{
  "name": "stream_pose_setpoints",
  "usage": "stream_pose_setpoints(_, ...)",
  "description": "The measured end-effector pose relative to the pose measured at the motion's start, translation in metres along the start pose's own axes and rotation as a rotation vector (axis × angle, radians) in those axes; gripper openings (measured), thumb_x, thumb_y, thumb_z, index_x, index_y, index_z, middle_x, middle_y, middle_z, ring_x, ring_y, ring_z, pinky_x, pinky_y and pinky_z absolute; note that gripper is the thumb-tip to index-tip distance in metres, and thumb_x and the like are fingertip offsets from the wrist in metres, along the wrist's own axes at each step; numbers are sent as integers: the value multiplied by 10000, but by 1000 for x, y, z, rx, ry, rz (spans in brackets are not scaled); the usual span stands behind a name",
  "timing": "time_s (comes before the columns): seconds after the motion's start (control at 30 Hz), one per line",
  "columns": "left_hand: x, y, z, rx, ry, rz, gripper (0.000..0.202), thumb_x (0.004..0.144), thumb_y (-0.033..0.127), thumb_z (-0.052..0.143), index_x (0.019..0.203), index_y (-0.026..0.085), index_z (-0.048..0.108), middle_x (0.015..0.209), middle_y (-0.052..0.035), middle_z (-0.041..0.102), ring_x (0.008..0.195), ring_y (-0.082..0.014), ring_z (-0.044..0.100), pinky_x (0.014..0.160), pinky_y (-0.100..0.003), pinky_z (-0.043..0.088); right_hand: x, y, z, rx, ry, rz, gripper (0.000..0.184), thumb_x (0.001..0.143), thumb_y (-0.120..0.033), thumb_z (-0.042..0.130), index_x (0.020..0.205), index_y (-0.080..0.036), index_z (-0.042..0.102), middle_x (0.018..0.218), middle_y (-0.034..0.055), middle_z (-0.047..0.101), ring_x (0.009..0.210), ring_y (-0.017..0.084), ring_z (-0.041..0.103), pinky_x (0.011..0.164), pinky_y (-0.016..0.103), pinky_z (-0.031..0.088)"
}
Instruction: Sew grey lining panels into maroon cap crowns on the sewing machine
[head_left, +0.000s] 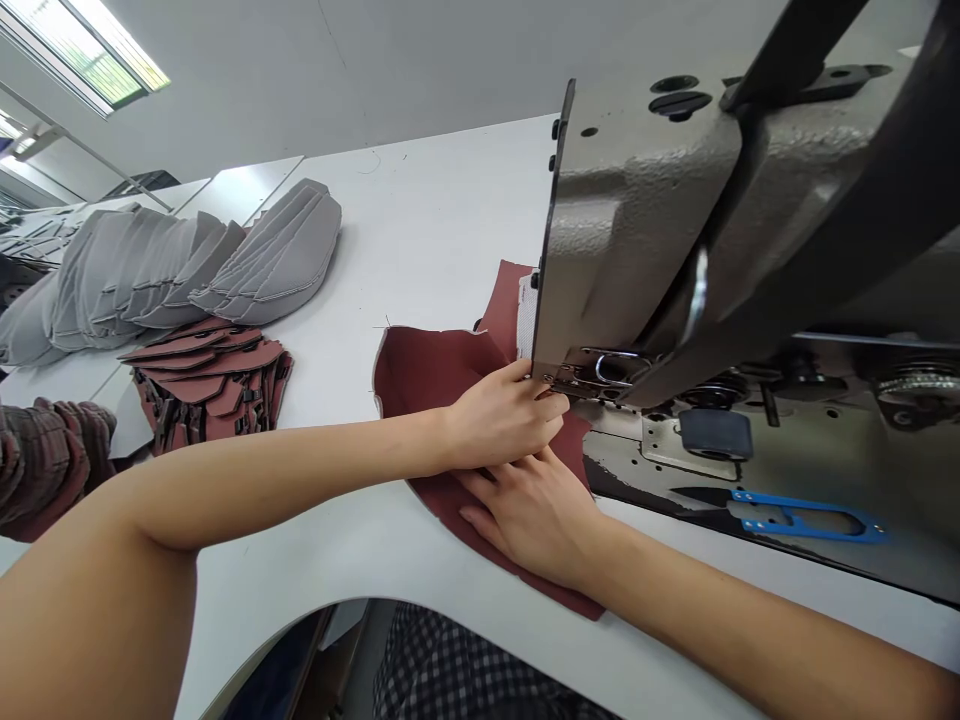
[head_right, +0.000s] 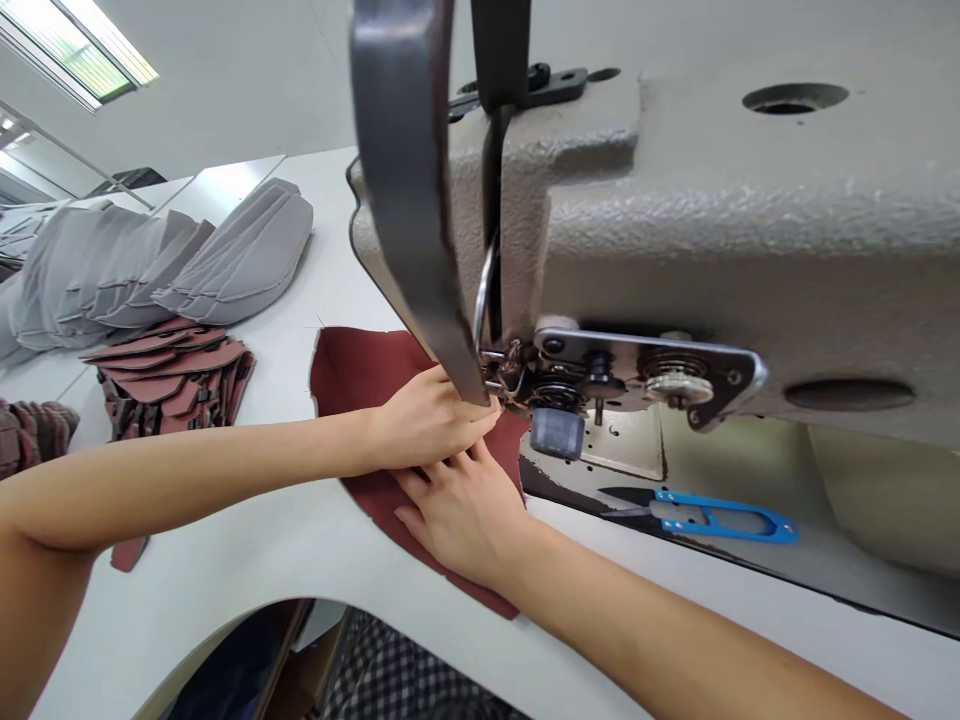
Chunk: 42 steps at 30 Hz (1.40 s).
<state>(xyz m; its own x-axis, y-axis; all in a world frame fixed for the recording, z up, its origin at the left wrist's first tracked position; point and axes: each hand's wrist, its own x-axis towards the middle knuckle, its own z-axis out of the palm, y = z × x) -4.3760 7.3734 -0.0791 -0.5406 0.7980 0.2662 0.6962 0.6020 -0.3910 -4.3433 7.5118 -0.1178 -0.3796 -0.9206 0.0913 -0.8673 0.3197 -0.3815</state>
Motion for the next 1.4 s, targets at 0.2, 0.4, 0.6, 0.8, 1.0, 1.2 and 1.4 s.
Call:
stream_pose_setpoints(0.2, -6, -13, 8, -85, 68, -31, 260, 909, 65, 518, 739, 196, 665, 663, 11, 626, 740, -151, 571, 762, -324, 380, 0, 3, 3, -52, 118, -50, 469, 1020, -422, 465, 1455, -254, 512, 1430, 92, 555, 1305, 344, 481, 1123, 592, 359)
stream_pose_setpoints(0.4, -2, -6, 5, -63, 105, 10, 285, 827, 2, 527, 616, 183, 591, 682, 10, 638, 716, -149, 560, 748, -325, 377, 6, -4, -1, -33, -10, 56, 394, 1019, -415, 477, 1298, -206, 661, 1223, 116, 691, 1168, 305, 608, 1066, 485, 442)
stream_pose_setpoints(0.6, 3, -4, 3, -10, 104, 13, 293, 792, -27, 507, 598, 184, 565, 599, 8, 578, 665, -144, 540, 720, -320, 373, 18, -7, -3, -79, -54, 113, 423, 1034, -396, 431, 1329, -178, 642, 1259, 141, 679, 1170, 312, 627, 1022, 458, 479)
stream_pose_setpoints(0.8, 1, -12, 8, -17, 134, 40, 292, 794, -17, 504, 597, 185, 578, 592, 3, 564, 704, -143, 544, 742, -299, 385, 24, -5, 0, -87, -6, 106, 433, 1035, -396, 432, 1351, -171, 624, 1258, 148, 678, 1192, 318, 615, 1055, 475, 457)
stream_pose_setpoints(1.0, -8, -33, 16, -139, 136, 5, 276, 948, 111, 492, 782, 207, 689, 735, 0, 663, 775, -147, 559, 788, -290, 403, 18, 0, -1, -52, 149, -46, 500, 1033, -411, 424, 1450, -150, 515, 1411, 137, 570, 1321, 320, 492, 1147, 505, 373)
stream_pose_setpoints(1.2, -8, -28, 2, -152, 48, 105, 304, 923, 53, 479, 738, 196, 673, 719, -5, 660, 725, -146, 539, 758, -293, 404, 42, -14, 8, -43, 57, 145, 604, 1020, -502, 419, 1476, -112, 483, 1433, 193, 542, 1338, 361, 484, 1132, 522, 391)
stream_pose_setpoints(1.4, 1, -19, -6, -113, -125, 113, 275, 774, -40, 504, 661, 180, 623, 659, -35, 589, 713, -164, 546, 743, -312, 407, 60, -21, 20, -118, 113, 286, 689, 1026, -493, 343, 1549, -45, 332, 1569, 211, 352, 1473, 452, 230, 1162, 664, 280)
